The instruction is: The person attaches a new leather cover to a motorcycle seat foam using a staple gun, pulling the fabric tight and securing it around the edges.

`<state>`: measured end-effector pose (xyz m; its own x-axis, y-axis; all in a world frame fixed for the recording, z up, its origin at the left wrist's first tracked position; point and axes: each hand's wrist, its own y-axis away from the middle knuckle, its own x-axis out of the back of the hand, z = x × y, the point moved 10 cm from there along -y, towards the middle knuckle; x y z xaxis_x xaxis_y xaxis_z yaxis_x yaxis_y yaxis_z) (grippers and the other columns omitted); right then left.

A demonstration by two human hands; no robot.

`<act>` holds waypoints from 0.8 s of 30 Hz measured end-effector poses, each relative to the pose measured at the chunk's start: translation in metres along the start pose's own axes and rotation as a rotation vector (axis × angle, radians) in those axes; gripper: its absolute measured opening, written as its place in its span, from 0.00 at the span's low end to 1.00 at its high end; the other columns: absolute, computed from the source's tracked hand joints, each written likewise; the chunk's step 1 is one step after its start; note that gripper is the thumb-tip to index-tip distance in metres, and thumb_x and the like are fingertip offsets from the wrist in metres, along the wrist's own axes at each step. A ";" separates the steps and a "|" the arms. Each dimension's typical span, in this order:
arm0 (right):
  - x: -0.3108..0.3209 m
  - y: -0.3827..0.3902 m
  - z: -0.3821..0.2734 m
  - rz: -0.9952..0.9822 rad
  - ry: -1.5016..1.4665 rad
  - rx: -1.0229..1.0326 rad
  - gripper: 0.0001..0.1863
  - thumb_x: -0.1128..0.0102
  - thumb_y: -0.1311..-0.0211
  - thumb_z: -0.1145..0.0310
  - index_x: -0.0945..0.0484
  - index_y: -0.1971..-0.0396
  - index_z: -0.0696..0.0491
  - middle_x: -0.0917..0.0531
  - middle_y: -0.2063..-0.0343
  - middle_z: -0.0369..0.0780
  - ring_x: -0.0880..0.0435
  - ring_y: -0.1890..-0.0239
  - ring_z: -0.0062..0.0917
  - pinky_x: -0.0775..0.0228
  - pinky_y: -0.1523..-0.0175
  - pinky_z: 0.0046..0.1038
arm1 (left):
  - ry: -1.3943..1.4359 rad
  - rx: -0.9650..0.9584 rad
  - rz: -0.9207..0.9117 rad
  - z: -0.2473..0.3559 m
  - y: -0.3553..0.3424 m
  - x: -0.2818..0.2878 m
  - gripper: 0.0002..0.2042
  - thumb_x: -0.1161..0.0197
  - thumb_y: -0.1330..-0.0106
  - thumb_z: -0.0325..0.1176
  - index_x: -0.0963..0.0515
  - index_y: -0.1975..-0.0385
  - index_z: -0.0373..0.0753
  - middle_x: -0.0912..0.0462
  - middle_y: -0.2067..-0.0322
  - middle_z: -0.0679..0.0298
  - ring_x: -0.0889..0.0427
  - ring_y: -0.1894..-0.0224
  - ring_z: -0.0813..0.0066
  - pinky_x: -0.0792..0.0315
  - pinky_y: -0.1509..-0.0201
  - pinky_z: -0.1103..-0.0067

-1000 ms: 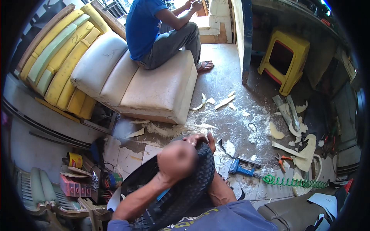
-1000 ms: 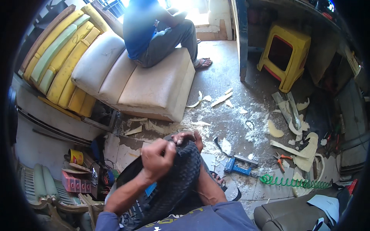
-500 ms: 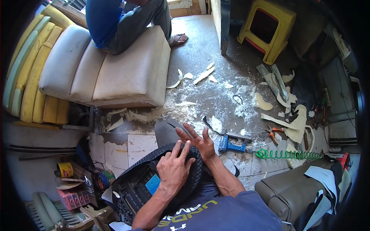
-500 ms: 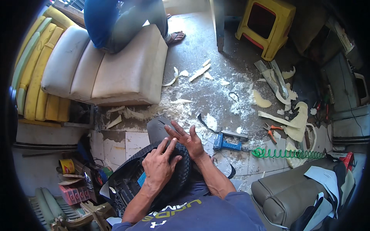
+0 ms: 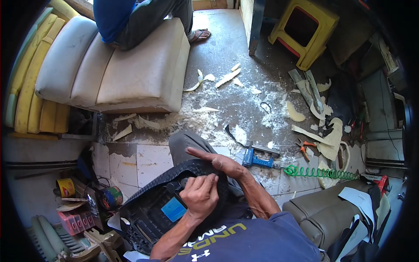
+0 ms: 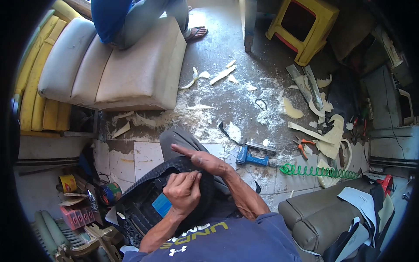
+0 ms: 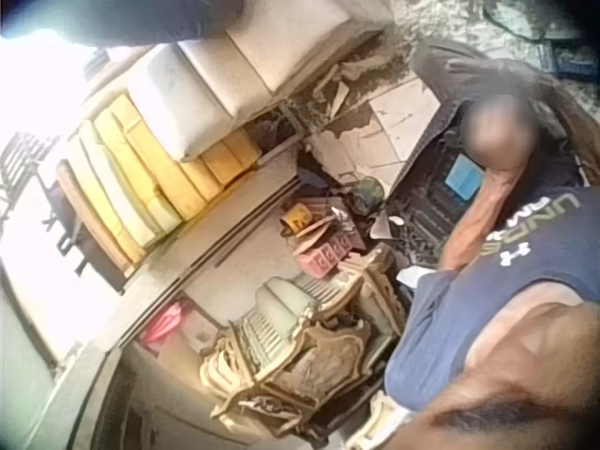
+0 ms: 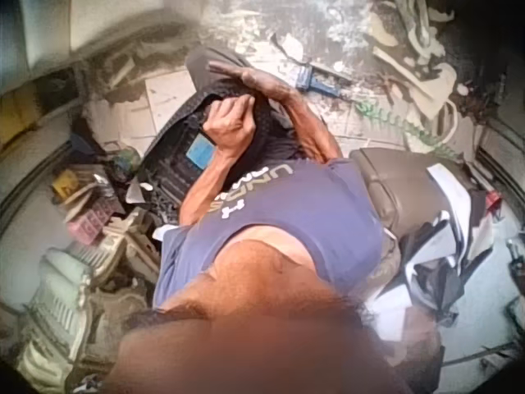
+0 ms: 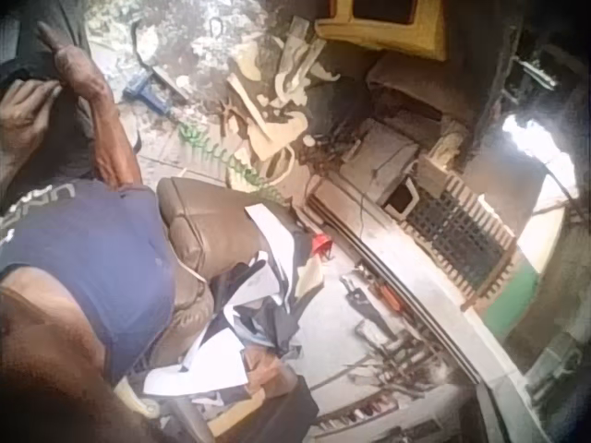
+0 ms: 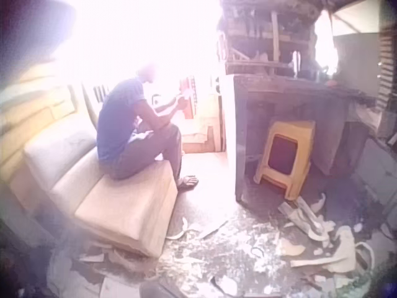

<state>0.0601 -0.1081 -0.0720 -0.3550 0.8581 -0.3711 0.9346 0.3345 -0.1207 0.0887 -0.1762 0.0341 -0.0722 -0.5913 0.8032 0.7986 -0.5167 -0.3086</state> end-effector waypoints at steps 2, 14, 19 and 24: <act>-0.016 -0.003 -0.033 0.058 -0.299 0.080 0.56 0.62 0.38 0.23 0.44 0.27 0.59 0.36 0.29 0.48 0.42 0.25 0.35 0.60 0.22 0.35 | 0.016 0.027 -0.066 -0.007 -0.003 -0.009 0.04 0.29 0.47 0.26 0.14 0.72 0.40 0.19 0.76 0.64 0.24 0.74 0.65 0.29 0.68 0.72; 0.173 0.236 0.203 0.474 1.463 -0.883 0.29 0.48 0.36 0.66 0.42 0.37 0.58 0.25 0.56 0.57 0.23 0.56 0.52 0.28 0.51 0.54 | 0.021 0.164 -0.050 -0.019 0.006 0.001 0.03 0.29 0.48 0.27 0.14 0.74 0.38 0.25 0.74 0.62 0.27 0.67 0.63 0.30 0.63 0.70; 0.190 0.240 0.206 0.327 1.245 -0.889 0.43 0.34 0.47 0.62 0.44 0.34 0.60 0.19 0.56 0.58 0.20 0.51 0.56 0.27 0.46 0.47 | 0.037 0.160 -0.043 -0.012 0.006 0.008 0.02 0.29 0.48 0.27 0.15 0.76 0.38 0.25 0.73 0.62 0.27 0.66 0.63 0.29 0.64 0.70; 0.190 0.196 0.082 0.355 1.142 -1.009 0.30 0.33 0.51 0.53 0.19 0.48 0.53 0.13 0.59 0.51 0.14 0.53 0.45 0.23 0.46 0.41 | 0.032 0.139 -0.037 -0.010 0.009 0.009 0.02 0.30 0.47 0.27 0.16 0.77 0.37 0.26 0.72 0.62 0.27 0.66 0.62 0.28 0.65 0.69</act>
<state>0.1774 0.0885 -0.2419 -0.3917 0.6203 0.6796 0.7374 -0.2301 0.6351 0.0889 -0.1922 0.0340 -0.1201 -0.5943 0.7952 0.8702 -0.4486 -0.2038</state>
